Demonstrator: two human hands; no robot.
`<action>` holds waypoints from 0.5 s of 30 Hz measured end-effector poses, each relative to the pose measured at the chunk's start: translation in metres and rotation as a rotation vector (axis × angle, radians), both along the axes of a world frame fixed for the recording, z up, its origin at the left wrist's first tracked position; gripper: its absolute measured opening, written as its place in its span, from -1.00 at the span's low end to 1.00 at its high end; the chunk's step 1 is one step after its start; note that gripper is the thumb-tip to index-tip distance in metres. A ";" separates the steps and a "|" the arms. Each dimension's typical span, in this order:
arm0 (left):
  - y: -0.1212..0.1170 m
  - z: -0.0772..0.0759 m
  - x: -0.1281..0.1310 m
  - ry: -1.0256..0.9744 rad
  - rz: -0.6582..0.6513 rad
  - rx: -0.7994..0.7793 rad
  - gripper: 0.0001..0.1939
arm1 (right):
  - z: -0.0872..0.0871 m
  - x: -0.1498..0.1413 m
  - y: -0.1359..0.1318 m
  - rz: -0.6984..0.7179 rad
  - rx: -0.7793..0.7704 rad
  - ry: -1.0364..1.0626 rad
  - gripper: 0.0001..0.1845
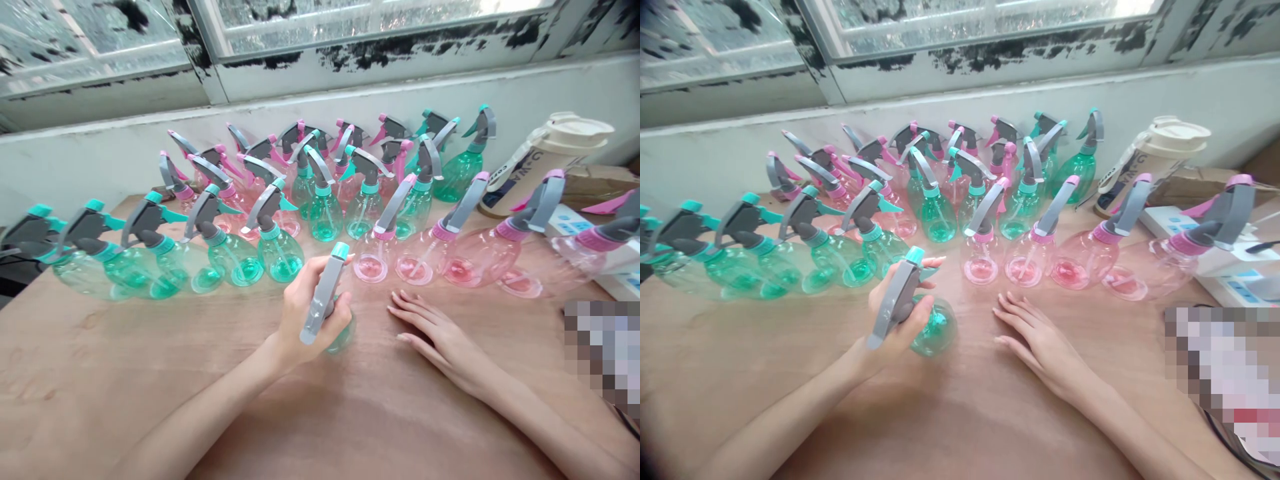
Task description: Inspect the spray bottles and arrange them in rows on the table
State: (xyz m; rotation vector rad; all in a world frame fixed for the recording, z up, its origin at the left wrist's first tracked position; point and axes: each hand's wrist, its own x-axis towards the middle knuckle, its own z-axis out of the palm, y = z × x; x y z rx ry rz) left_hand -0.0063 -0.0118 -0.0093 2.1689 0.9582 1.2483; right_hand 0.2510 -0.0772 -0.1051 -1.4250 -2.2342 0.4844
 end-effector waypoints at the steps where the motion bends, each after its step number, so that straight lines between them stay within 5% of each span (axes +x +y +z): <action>1: 0.000 0.001 0.000 0.005 -0.008 0.002 -0.64 | -0.001 0.000 0.000 0.001 -0.003 0.005 -0.53; 11: 0.003 0.007 -0.003 -0.004 -0.064 0.021 -0.89 | 0.000 0.001 -0.001 -0.002 -0.056 0.018 -0.52; 15: 0.001 0.005 -0.002 0.022 -0.016 0.025 -0.74 | 0.001 0.001 -0.001 -0.005 -0.062 0.025 -0.51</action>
